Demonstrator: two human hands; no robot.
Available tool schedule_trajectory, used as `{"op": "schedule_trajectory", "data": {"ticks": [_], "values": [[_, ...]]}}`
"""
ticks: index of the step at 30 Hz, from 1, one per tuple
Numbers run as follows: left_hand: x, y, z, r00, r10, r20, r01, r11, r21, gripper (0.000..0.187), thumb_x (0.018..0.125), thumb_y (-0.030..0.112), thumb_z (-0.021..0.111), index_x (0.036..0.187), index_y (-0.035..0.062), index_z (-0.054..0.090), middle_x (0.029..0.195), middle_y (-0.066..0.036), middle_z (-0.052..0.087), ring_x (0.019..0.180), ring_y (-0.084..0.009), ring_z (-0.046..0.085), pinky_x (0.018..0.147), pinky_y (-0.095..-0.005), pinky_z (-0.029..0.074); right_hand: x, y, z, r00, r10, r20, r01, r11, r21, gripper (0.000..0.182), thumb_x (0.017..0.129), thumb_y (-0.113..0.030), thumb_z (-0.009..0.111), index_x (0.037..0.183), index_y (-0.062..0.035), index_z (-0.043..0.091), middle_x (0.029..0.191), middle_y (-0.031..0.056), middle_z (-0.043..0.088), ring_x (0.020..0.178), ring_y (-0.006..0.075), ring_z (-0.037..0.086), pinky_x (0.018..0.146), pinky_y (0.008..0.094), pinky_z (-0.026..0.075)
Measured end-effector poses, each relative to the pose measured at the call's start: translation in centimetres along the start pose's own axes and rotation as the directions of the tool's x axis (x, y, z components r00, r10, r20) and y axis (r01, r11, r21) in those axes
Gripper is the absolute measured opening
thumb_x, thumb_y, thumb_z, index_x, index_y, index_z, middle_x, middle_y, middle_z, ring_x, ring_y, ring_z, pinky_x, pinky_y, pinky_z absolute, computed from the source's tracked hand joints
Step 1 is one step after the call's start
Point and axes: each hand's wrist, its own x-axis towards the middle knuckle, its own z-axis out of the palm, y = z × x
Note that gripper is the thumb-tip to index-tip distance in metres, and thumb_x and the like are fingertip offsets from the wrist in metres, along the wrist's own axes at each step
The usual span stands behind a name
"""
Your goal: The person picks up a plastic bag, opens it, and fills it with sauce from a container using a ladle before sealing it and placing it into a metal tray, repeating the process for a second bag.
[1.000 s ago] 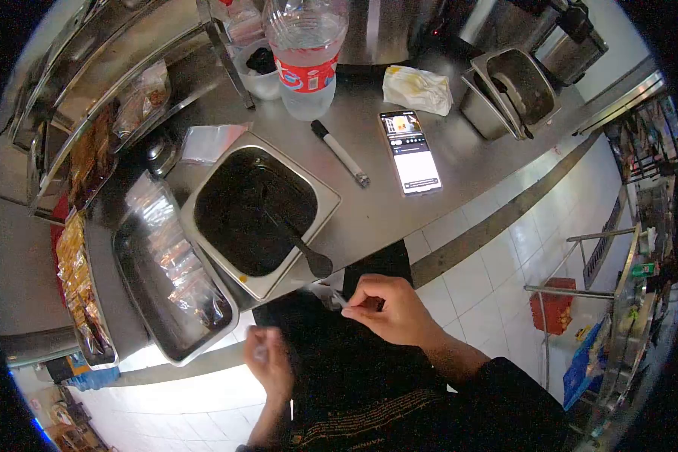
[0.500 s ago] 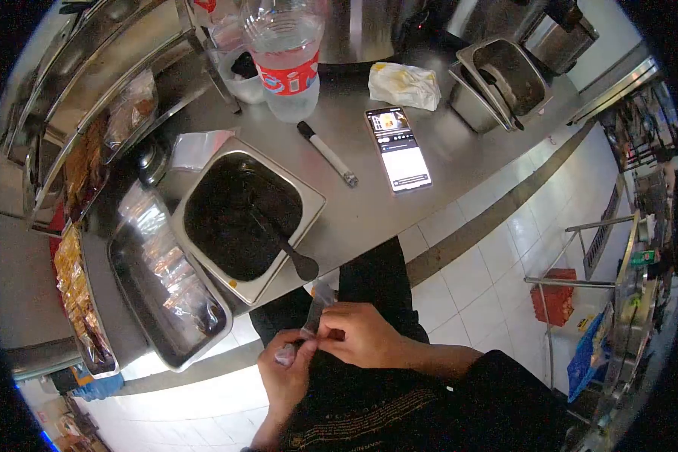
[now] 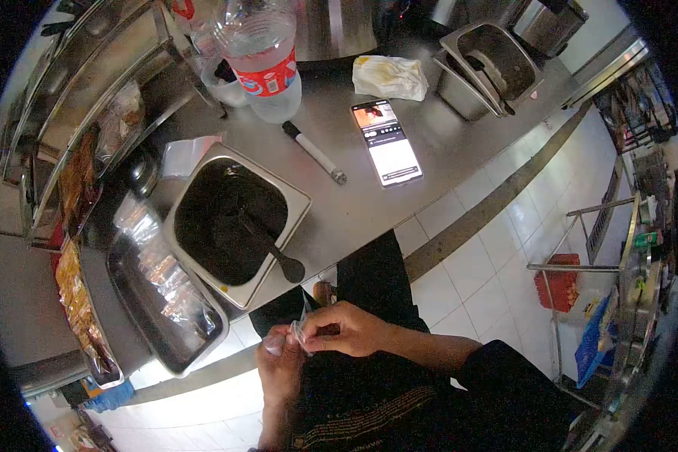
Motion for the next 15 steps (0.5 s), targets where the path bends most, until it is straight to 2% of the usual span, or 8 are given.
{"op": "schedule_trajectory", "data": {"ticks": [1, 2, 4, 5, 7, 10, 13, 15], "values": [[0.2, -0.1, 0.0, 0.999, -0.038, 0.016, 0.039, 0.998, -0.054, 0.008, 0.096, 0.010, 0.063, 0.095, 0.0020, 0.062, 0.080, 0.000, 0.062, 0.072, -0.0077, 0.052, 0.063, -0.0240, 0.042, 0.0, -0.5, 0.0, 0.999, 0.042, -0.007, -0.042, 0.999, 0.007, 0.013, 0.091, -0.012, 0.071, 0.090, 0.0002, 0.066, 0.084, 0.0040, 0.068, 0.075, 0.0092, 0.062, 0.066, 0.0277, 0.049], [0.2, -0.1, 0.4, 0.995, 0.083, -0.054, -0.078, 0.993, 0.090, 0.007, 0.096, 0.009, 0.062, 0.095, 0.0016, 0.063, 0.080, 0.000, 0.061, 0.072, -0.0089, 0.053, 0.063, -0.0252, 0.043, -0.1, -0.7, 0.0, 0.996, 0.083, -0.014, -0.083, 0.996, 0.016, 0.013, 0.092, -0.011, 0.071, 0.089, 0.0004, 0.066, 0.083, 0.0032, 0.068, 0.074, 0.0086, 0.062, 0.065, 0.0276, 0.049], [0.3, 0.6, 2.1, 0.927, 0.347, -0.139, -0.272, 0.881, 0.388, 0.007, 0.095, 0.007, 0.062, 0.096, 0.0008, 0.064, 0.080, 0.000, 0.060, 0.072, -0.0112, 0.054, 0.063, -0.0276, 0.045, -0.2, -0.7, 0.3, 0.977, 0.145, -0.154, -0.171, 0.970, -0.171, 0.013, 0.088, -0.010, 0.072, 0.084, -0.0004, 0.064, 0.079, 0.0038, 0.067, 0.068, 0.0100, 0.063, 0.060, 0.0281, 0.049], [0.5, -0.1, 2.0, 0.881, 0.443, -0.167, -0.329, 0.826, 0.457, 0.006, 0.093, 0.005, 0.062, 0.096, 0.0010, 0.064, 0.081, -0.001, 0.061, 0.072, -0.0136, 0.056, 0.064, -0.0290, 0.047, -0.3, -0.7, 0.4, 0.960, 0.166, -0.226, -0.223, 0.940, -0.257, 0.014, 0.087, -0.009, 0.073, 0.082, -0.0007, 0.064, 0.077, 0.0041, 0.066, 0.066, 0.0108, 0.063, 0.058, 0.0284, 0.049], [1.1, -1.6, 2.0, 0.758, 0.622, -0.198, -0.415, 0.693, 0.590, 0.008, 0.090, 0.002, 0.062, 0.096, 0.0014, 0.066, 0.083, -0.004, 0.062, 0.072, -0.0184, 0.059, 0.065, -0.0320, 0.049, 0.0, -0.5, 0.4, 0.939, 0.015, -0.344, -0.182, 0.869, -0.461, 0.016, 0.081, -0.015, 0.074, 0.078, -0.0035, 0.063, 0.076, 0.0077, 0.068, 0.063, 0.0201, 0.066, 0.059, 0.0350, 0.051], [0.9, 0.3, 1.2, 0.790, 0.598, 0.135, -0.449, 0.415, 0.791, 0.015, 0.083, 0.000, 0.064, 0.096, 0.0054, 0.069, 0.090, -0.008, 0.065, 0.075, -0.0259, 0.064, 0.066, -0.0365, 0.053, 0.3, -1.1, 0.2, 0.908, -0.101, -0.406, -0.202, 0.745, -0.636, 0.017, 0.075, -0.018, 0.074, 0.074, -0.0055, 0.062, 0.076, 0.0107, 0.068, 0.065, 0.0290, 0.067, 0.060, 0.0405, 0.053], [0.2, 1.4, 2.0, 0.846, 0.495, 0.198, -0.399, 0.341, 0.851, 0.021, 0.080, 0.001, 0.069, 0.098, 0.0101, 0.070, 0.095, -0.008, 0.067, 0.080, -0.0308, 0.069, 0.063, -0.0381, 0.057, 0.4, -2.3, -0.2, 0.913, -0.142, -0.381, -0.199, 0.662, -0.722, 0.018, 0.073, -0.019, 0.074, 0.073, -0.0060, 0.062, 0.075, 0.0105, 0.065, 0.066, 0.0313, 0.067, 0.061, 0.0422, 0.053], [-0.3, 2.3, 2.7, 0.833, 0.502, 0.234, -0.415, 0.287, 0.863, 0.019, 0.081, 0.004, 0.070, 0.098, 0.0106, 0.071, 0.105, -0.007, 0.069, 0.078, -0.0296, 0.070, 0.059, -0.0380, 0.057, 0.3, -3.2, -0.8, 0.920, -0.143, -0.364, -0.201, 0.624, -0.755, 0.018, 0.073, -0.020, 0.074, 0.073, -0.0062, 0.061, 0.075, 0.0102, 0.064, 0.068, 0.0318, 0.066, 0.062, 0.0423, 0.053]]}}
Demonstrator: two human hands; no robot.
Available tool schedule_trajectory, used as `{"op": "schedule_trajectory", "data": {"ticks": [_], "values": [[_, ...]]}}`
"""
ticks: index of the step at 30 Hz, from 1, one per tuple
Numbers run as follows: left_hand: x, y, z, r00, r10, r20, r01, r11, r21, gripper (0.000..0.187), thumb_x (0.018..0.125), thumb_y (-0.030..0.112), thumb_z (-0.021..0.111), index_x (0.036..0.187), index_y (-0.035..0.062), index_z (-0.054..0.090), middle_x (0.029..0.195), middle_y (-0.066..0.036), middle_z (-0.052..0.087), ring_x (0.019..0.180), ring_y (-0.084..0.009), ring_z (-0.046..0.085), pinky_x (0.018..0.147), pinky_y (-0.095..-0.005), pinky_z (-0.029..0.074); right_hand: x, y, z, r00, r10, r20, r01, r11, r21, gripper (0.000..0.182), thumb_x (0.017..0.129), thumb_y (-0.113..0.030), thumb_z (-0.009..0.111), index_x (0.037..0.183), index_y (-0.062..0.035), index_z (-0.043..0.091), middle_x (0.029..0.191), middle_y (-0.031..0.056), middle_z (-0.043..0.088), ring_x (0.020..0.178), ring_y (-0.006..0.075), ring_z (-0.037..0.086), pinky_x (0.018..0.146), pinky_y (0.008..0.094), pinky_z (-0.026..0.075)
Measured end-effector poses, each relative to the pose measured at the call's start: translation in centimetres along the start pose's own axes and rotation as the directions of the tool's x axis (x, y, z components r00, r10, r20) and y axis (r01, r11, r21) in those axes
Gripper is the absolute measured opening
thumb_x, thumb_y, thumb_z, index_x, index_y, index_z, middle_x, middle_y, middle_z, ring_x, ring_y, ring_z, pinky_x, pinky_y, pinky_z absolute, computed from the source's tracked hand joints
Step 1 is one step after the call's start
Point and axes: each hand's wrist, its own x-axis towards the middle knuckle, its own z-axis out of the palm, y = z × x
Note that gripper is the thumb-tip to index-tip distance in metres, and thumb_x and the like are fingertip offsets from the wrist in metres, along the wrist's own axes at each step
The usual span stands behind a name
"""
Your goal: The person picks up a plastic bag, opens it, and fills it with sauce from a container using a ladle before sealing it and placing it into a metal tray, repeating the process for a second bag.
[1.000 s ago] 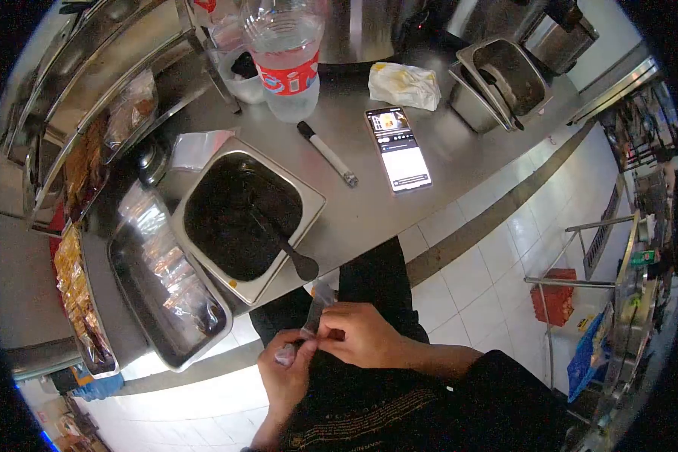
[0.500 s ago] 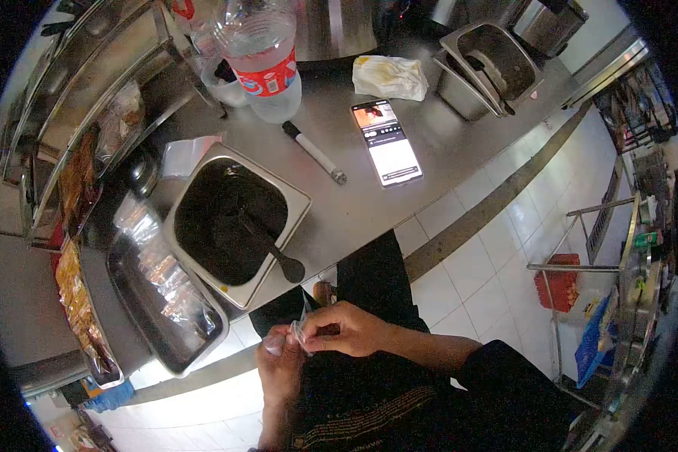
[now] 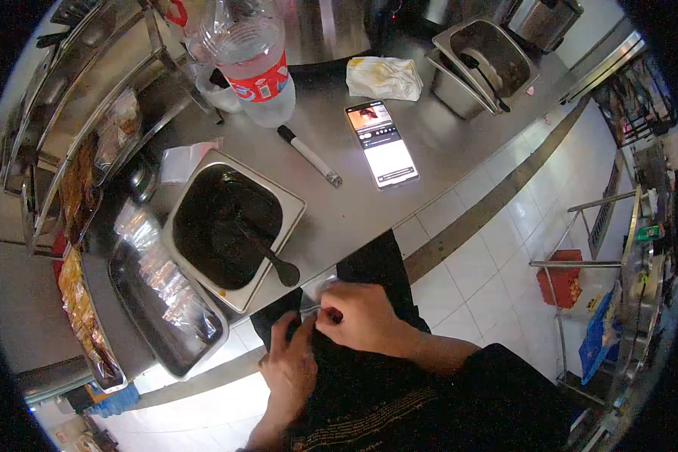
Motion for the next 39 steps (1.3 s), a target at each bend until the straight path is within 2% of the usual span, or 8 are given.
{"op": "schedule_trajectory", "data": {"ticks": [4, 7, 10, 14, 17, 20, 25, 39], "values": [[-0.2, -1.1, 0.0, 0.983, 0.180, 0.021, -0.179, 0.983, -0.041, 0.015, 0.087, 0.011, 0.070, 0.101, 0.0080, 0.068, 0.119, -0.012, 0.069, 0.073, -0.0231, 0.072, 0.056, -0.0355, 0.057, 0.2, 0.2, -2.1, 0.997, -0.026, 0.069, 0.025, 1.000, 0.016, 0.022, 0.075, -0.022, 0.076, 0.075, -0.0059, 0.060, 0.079, 0.0092, 0.064, 0.072, 0.0307, 0.066, 0.064, 0.0406, 0.053], [0.0, -2.4, 1.3, 0.994, 0.037, -0.105, -0.082, 0.882, -0.464, 0.011, 0.095, 0.015, 0.063, 0.091, 0.0051, 0.059, 0.094, -0.014, 0.070, 0.061, -0.0185, 0.067, 0.049, -0.0295, 0.051, 0.1, 0.2, -2.6, 0.979, -0.196, 0.051, 0.191, 0.977, 0.094, 0.025, 0.077, -0.026, 0.079, 0.080, -0.0061, 0.064, 0.081, 0.0070, 0.063, 0.072, 0.0280, 0.065, 0.064, 0.0395, 0.053], [0.1, -1.7, -1.5, 0.902, -0.365, 0.229, 0.388, 0.458, -0.800, 0.021, 0.100, 0.021, 0.059, 0.087, 0.0061, 0.053, 0.081, -0.015, 0.069, 0.047, -0.0111, 0.055, 0.043, -0.0228, 0.042, -0.4, -0.2, -2.6, 0.907, -0.420, 0.003, 0.419, 0.906, 0.063, 0.027, 0.077, -0.028, 0.081, 0.085, -0.0062, 0.067, 0.082, 0.0049, 0.062, 0.072, 0.0237, 0.064, 0.063, 0.0369, 0.054], [-0.5, -3.2, -1.3, 0.882, -0.336, 0.332, 0.382, 0.095, -0.919, 0.024, 0.103, 0.028, 0.056, 0.093, 0.0068, 0.050, 0.064, 0.001, 0.050, 0.040, -0.0079, 0.042, 0.036, -0.0224, 0.031, -1.6, 0.4, -1.4, 0.889, -0.458, 0.027, 0.458, 0.889, -0.017, 0.023, 0.077, -0.020, 0.083, 0.088, -0.0066, 0.068, 0.082, 0.0042, 0.061, 0.073, 0.0201, 0.064, 0.062, 0.0329, 0.054], [-1.2, -3.5, -1.2, 0.895, -0.364, 0.257, 0.328, 0.148, -0.933, 0.028, 0.102, 0.034, 0.055, 0.094, 0.0085, 0.048, 0.082, -0.010, 0.065, 0.040, -0.0085, 0.041, 0.036, -0.0220, 0.031, -1.0, -0.9, -1.6, 0.915, -0.401, -0.040, 0.402, 0.915, 0.029, 0.019, 0.078, -0.015, 0.082, 0.088, -0.0072, 0.068, 0.082, 0.0047, 0.061, 0.073, 0.0212, 0.065, 0.063, 0.0332, 0.055], [-1.1, -3.2, -1.2, 0.869, -0.353, 0.347, 0.293, -0.198, -0.935, 0.026, 0.102, 0.032, 0.056, 0.101, 0.0076, 0.047, 0.127, -0.024, 0.063, 0.042, -0.0029, 0.038, 0.036, -0.0177, 0.031, -0.2, -1.5, -0.5, 0.924, -0.377, -0.068, 0.382, 0.920, 0.081, 0.020, 0.077, -0.012, 0.082, 0.091, -0.0071, 0.068, 0.083, 0.0059, 0.062, 0.075, 0.0229, 0.066, 0.066, 0.0344, 0.056], [-0.9, -3.3, -1.2, 0.843, -0.448, 0.296, 0.240, -0.180, -0.954, 0.030, 0.100, 0.037, 0.059, 0.101, 0.0090, 0.046, 0.131, -0.031, 0.057, 0.043, -0.0053, 0.042, 0.036, -0.0203, 0.033, -0.2, -1.2, -0.2, 0.861, -0.508, 0.006, 0.504, 0.856, 0.110, 0.023, 0.077, -0.009, 0.081, 0.095, -0.0062, 0.068, 0.087, 0.0091, 0.064, 0.078, 0.0258, 0.067, 0.070, 0.0359, 0.057], [-3.2, -6.1, -0.9, 0.945, -0.312, 0.099, 0.152, 0.150, -0.977, 0.052, 0.085, 0.046, 0.077, 0.095, 0.0087, 0.042, 0.130, -0.038, 0.054, 0.046, -0.0051, 0.049, 0.039, -0.0173, 0.036, 6.2, -4.1, -1.6, 0.922, -0.119, -0.369, 0.201, 0.960, 0.194, 0.053, 0.074, -0.019, 0.089, 0.117, -0.0049, 0.061, 0.086, 0.0074, 0.067, 0.063, 0.0108, 0.062, 0.057, 0.0261, 0.052]]}}
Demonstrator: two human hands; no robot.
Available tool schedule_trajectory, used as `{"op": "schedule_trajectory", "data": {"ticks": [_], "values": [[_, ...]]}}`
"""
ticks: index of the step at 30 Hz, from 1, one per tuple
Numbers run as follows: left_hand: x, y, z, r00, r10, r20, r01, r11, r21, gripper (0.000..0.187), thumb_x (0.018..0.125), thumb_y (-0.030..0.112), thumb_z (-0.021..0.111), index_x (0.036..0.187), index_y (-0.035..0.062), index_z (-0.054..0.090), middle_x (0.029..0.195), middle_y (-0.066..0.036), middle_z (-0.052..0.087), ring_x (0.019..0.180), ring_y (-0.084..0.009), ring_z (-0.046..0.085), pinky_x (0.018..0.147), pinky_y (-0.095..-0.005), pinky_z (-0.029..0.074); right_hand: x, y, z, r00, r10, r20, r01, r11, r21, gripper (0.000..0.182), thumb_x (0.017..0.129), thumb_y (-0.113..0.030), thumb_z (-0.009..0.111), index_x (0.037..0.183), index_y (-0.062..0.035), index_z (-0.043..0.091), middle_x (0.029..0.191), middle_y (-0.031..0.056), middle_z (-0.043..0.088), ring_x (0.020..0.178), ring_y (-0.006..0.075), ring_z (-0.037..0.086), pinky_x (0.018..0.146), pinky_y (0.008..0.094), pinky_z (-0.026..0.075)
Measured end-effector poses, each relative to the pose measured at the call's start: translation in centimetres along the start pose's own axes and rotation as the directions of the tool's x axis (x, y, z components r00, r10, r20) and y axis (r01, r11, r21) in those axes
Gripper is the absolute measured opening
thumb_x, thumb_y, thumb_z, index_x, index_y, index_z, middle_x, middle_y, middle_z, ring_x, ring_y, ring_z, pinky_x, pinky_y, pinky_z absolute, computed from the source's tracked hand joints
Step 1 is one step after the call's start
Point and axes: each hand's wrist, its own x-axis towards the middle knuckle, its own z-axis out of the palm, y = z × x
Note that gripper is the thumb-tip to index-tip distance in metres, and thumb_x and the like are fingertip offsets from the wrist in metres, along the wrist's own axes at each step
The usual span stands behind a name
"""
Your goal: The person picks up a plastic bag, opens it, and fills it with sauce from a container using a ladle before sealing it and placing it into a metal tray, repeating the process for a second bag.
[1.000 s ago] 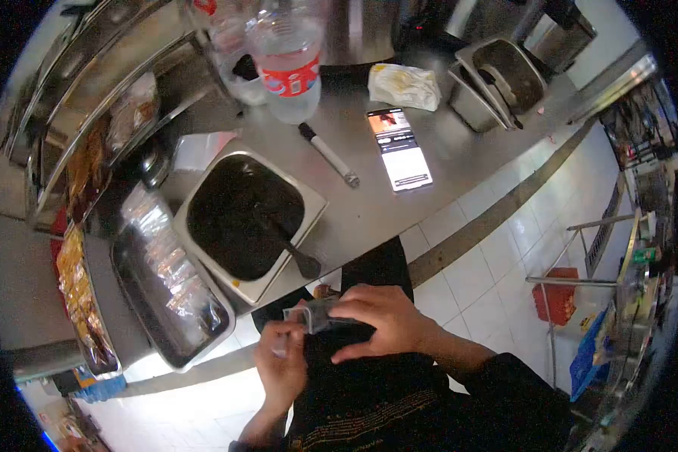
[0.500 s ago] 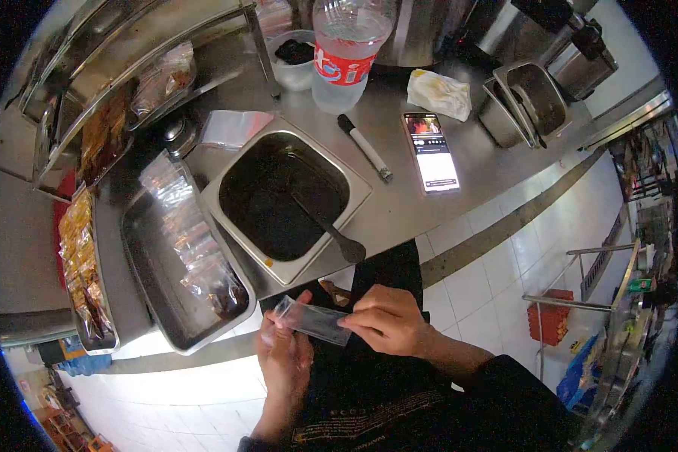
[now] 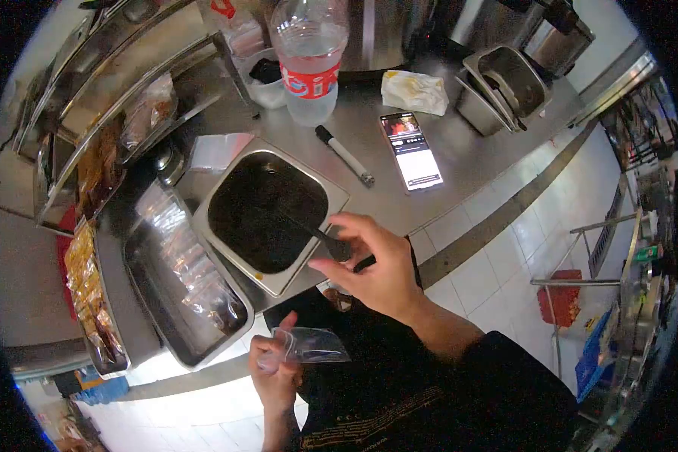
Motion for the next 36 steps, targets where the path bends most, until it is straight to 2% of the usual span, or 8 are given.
{"op": "schedule_trajectory", "data": {"ticks": [5, 10, 15, 18, 24, 27, 33, 36], "values": [[0.2, 0.9, 0.9, 0.984, 0.160, -0.077, -0.147, 0.976, 0.159, 0.049, 0.082, 0.035, 0.079, 0.087, 0.0071, 0.039, 0.133, -0.037, 0.052, 0.045, -0.0069, 0.053, 0.037, -0.0172, 0.038, 1.3, -0.3, 1.2, 0.997, -0.060, -0.052, 0.064, 0.996, 0.065, 0.033, 0.081, -0.013, 0.082, 0.106, -0.0028, 0.063, 0.087, 0.0080, 0.067, 0.062, 0.0118, 0.064, 0.056, 0.0265, 0.051], [0.2, -0.8, -1.2, 0.925, 0.381, 0.004, -0.357, 0.861, 0.362, 0.047, 0.080, 0.032, 0.080, 0.088, 0.0047, 0.042, 0.127, -0.035, 0.055, 0.044, -0.0081, 0.052, 0.036, -0.0181, 0.038, 3.5, -0.9, 1.9, 1.000, -0.003, -0.007, 0.004, 0.996, 0.087, 0.020, 0.084, -0.007, 0.076, 0.101, -0.0022, 0.066, 0.090, 0.0074, 0.069, 0.065, 0.0113, 0.065, 0.053, 0.0259, 0.049], [-1.5, 1.9, 0.0, 0.956, 0.287, -0.059, -0.249, 0.902, 0.352, 0.052, 0.077, 0.034, 0.086, 0.099, 0.0033, 0.049, 0.120, -0.027, 0.060, 0.089, -0.0207, 0.063, 0.072, -0.0284, 0.052, 3.5, -1.4, 1.4, 0.966, -0.238, 0.101, 0.248, 0.964, -0.093, 0.012, 0.088, -0.005, 0.070, 0.100, -0.0031, 0.065, 0.085, 0.0088, 0.065, 0.062, 0.0176, 0.064, 0.052, 0.0281, 0.048], [-1.5, 3.0, 1.2, 0.963, 0.229, -0.141, -0.188, 0.948, 0.258, 0.067, 0.071, 0.036, 0.090, 0.112, 0.0029, 0.047, 0.115, -0.025, 0.062, 0.091, -0.0214, 0.062, 0.072, -0.0287, 0.051, 2.9, -1.6, 1.3, 0.937, -0.336, 0.099, 0.345, 0.935, -0.087, 0.014, 0.088, -0.005, 0.070, 0.102, -0.0035, 0.066, 0.083, 0.0087, 0.064, 0.061, 0.0189, 0.064, 0.051, 0.0292, 0.048], [-0.1, 1.6, -0.3, 0.908, 0.372, -0.191, -0.329, 0.918, 0.221, 0.085, 0.063, 0.038, 0.094, 0.121, 0.0002, 0.044, 0.115, -0.022, 0.061, 0.075, -0.0139, 0.062, 0.054, -0.0194, 0.047, 1.9, -0.7, 1.7, 0.917, -0.398, -0.013, 0.398, 0.917, 0.019, 0.017, 0.087, -0.004, 0.072, 0.103, -0.0030, 0.066, 0.084, 0.0091, 0.063, 0.059, 0.0195, 0.062, 0.052, 0.0304, 0.049], [-0.2, 3.1, 0.6, 0.930, 0.311, -0.196, -0.266, 0.937, 0.226, 0.082, 0.065, 0.039, 0.093, 0.119, -0.0003, 0.045, 0.118, -0.023, 0.059, 0.065, -0.0115, 0.059, 0.047, -0.0184, 0.045, 1.5, -0.9, 1.1, 0.955, -0.277, 0.106, 0.279, 0.960, 0.003, 0.015, 0.089, -0.009, 0.068, 0.103, -0.0039, 0.062, 0.085, 0.0099, 0.060, 0.073, 0.0312, 0.065, 0.061, 0.0405, 0.052], [-0.2, 2.8, 1.0, 0.943, 0.302, -0.138, -0.288, 0.951, 0.109, 0.066, 0.074, 0.036, 0.088, 0.113, 0.0021, 0.048, 0.120, -0.031, 0.056, 0.049, -0.0081, 0.053, 0.040, -0.0178, 0.041, 1.3, -0.6, 0.7, 0.956, -0.226, 0.187, 0.236, 0.971, -0.030, 0.015, 0.089, -0.007, 0.068, 0.102, -0.0038, 0.063, 0.085, 0.0108, 0.060, 0.071, 0.0307, 0.065, 0.061, 0.0405, 0.052], [0.0, 2.7, 0.8, 0.961, 0.259, -0.092, -0.256, 0.965, 0.052, 0.065, 0.075, 0.037, 0.087, 0.114, 0.0029, 0.048, 0.121, -0.032, 0.056, 0.049, -0.0073, 0.053, 0.039, -0.0169, 0.040, 1.3, -0.9, 0.7, 0.980, -0.179, 0.090, 0.179, 0.984, 0.013, 0.013, 0.089, -0.007, 0.068, 0.100, -0.0035, 0.063, 0.082, 0.0112, 0.060, 0.067, 0.0293, 0.064, 0.058, 0.0395, 0.051]]}}
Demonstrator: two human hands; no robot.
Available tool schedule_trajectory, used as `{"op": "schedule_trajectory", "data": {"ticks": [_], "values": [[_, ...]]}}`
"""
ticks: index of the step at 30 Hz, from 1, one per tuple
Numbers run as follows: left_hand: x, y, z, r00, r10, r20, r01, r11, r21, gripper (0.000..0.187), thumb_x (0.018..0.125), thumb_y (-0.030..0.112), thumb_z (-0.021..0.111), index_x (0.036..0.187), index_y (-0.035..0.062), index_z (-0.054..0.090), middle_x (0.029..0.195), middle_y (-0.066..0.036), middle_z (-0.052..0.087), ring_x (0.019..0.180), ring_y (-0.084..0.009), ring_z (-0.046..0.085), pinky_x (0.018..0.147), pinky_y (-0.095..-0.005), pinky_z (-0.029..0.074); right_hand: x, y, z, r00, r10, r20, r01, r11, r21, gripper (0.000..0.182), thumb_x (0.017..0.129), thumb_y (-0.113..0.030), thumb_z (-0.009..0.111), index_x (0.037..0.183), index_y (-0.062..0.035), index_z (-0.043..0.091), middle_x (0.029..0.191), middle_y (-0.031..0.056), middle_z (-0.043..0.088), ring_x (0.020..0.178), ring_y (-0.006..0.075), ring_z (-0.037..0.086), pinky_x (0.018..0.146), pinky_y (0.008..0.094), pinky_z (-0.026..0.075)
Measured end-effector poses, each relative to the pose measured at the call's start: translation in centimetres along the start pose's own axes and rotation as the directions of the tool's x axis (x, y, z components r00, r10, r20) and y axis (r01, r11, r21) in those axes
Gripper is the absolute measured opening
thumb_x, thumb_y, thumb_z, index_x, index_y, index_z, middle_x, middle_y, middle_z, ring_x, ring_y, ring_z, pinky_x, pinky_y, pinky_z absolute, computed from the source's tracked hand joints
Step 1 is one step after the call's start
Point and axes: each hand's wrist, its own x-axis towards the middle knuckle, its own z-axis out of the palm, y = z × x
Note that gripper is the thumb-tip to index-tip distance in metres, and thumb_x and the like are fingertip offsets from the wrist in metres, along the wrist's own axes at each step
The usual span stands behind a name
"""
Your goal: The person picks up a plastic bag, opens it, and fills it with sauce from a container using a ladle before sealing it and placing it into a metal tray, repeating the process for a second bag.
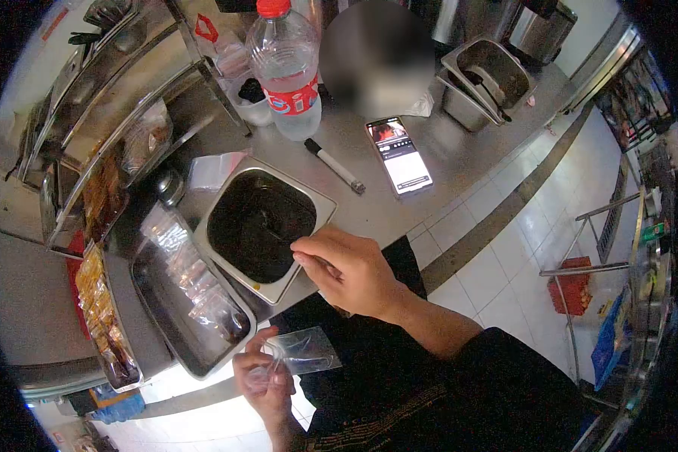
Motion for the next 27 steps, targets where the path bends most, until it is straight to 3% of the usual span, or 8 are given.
{"op": "schedule_trajectory", "data": {"ticks": [3, 6, 10, 14, 17, 20, 25, 27], "values": [[0.3, 1.0, 1.2, 1.000, -0.003, -0.021, 0.003, 1.000, -0.011, 0.072, 0.074, 0.038, 0.087, 0.122, 0.0014, 0.047, 0.122, -0.030, 0.056, 0.049, -0.0062, 0.052, 0.040, -0.0161, 0.039, -0.1, 0.7, 0.6, 0.999, -0.021, -0.045, 0.021, 1.000, 0.017, 0.013, 0.089, -0.008, 0.069, 0.100, -0.0031, 0.064, 0.081, 0.0113, 0.061, 0.061, 0.0276, 0.063, 0.054, 0.0373, 0.049], [0.3, 1.6, 1.8, 0.998, 0.035, -0.061, -0.034, 0.999, 0.014, 0.080, 0.075, 0.037, 0.087, 0.131, -0.0010, 0.045, 0.123, -0.025, 0.058, 0.048, -0.0048, 0.050, 0.040, -0.0149, 0.037, -0.4, 0.6, 0.6, 1.000, 0.013, -0.001, -0.013, 1.000, 0.023, 0.014, 0.089, -0.004, 0.069, 0.102, -0.0003, 0.068, 0.085, 0.0112, 0.068, 0.064, 0.0144, 0.065, 0.053, 0.0258, 0.049], [0.1, 0.5, -0.9, 0.998, 0.015, -0.065, -0.017, 0.999, -0.027, 0.081, 0.077, 0.035, 0.085, 0.135, -0.0034, 0.043, 0.122, -0.021, 0.059, 0.046, -0.0029, 0.048, 0.039, -0.0136, 0.032, -1.1, 1.3, 1.3, 0.992, 0.118, -0.048, -0.105, 0.969, 0.222, 0.014, 0.093, -0.005, 0.066, 0.103, 0.0033, 0.067, 0.081, 0.0098, 0.068, 0.063, 0.0131, 0.065, 0.054, 0.0253, 0.051], [0.1, 1.2, -1.6, 0.971, -0.182, -0.155, 0.143, 0.961, -0.235, 0.082, 0.087, 0.031, 0.075, 0.148, -0.0013, 0.031, 0.142, -0.016, 0.050, 0.055, -0.0018, 0.051, 0.041, -0.0128, 0.039, -1.7, 1.1, 1.0, 0.865, 0.502, 0.006, -0.410, 0.699, 0.586, 0.015, 0.096, -0.008, 0.063, 0.104, 0.0047, 0.066, 0.080, 0.0084, 0.067, 0.063, 0.0111, 0.064, 0.054, 0.0248, 0.052], [0.1, 0.2, -2.7, 0.998, -0.057, -0.014, 0.044, 0.883, -0.468, 0.086, 0.090, 0.034, 0.072, 0.151, -0.0012, 0.023, 0.148, -0.019, 0.044, 0.055, -0.0025, 0.052, 0.041, -0.0138, 0.043, -1.5, 1.3, 0.3, 0.773, 0.633, 0.036, -0.462, 0.523, 0.716, 0.018, 0.097, -0.014, 0.063, 0.104, 0.0029, 0.066, 0.080, 0.0090, 0.065, 0.061, 0.0132, 0.063, 0.052, 0.0273, 0.052], [0.7, 0.9, -2.1, 0.997, 0.076, 0.016, -0.063, 0.908, -0.415, 0.098, 0.088, 0.045, 0.072, 0.153, -0.0012, 0.016, 0.153, -0.022, 0.037, 0.052, -0.0026, 0.050, 0.038, -0.0143, 0.042, -1.6, 1.7, -0.1, 0.687, 0.724, 0.059, -0.458, 0.368, 0.809, 0.021, 0.095, -0.019, 0.065, 0.103, 0.0006, 0.065, 0.079, 0.0092, 0.065, 0.060, 0.0178, 0.063, 0.051, 0.0301, 0.049], [1.1, 0.7, -3.1, 0.994, 0.084, -0.074, -0.101, 0.958, -0.269, 0.106, 0.079, 0.053, 0.079, 0.150, -0.0035, 0.022, 0.146, -0.018, 0.043, 0.089, -0.0118, 0.062, 0.066, -0.0195, 0.055, -2.2, 2.3, -0.7, 0.689, 0.722, 0.057, -0.348, 0.262, 0.900, 0.022, 0.095, -0.021, 0.064, 0.102, -0.0009, 0.066, 0.079, 0.0089, 0.066, 0.059, 0.0182, 0.062, 0.053, 0.0313, 0.049], [2.2, 2.1, -1.6, 0.983, 0.167, -0.080, -0.183, 0.947, -0.266, 0.102, 0.075, 0.049, 0.084, 0.145, -0.0022, 0.031, 0.137, -0.016, 0.048, 0.094, -0.0122, 0.059, 0.068, -0.0201, 0.052, -2.2, 2.4, -0.3, 0.692, 0.720, 0.048, -0.334, 0.261, 0.906, 0.023, 0.095, -0.022, 0.063, 0.103, -0.0009, 0.066, 0.078, 0.0095, 0.066, 0.058, 0.0191, 0.062, 0.053, 0.0323, 0.049]]}}
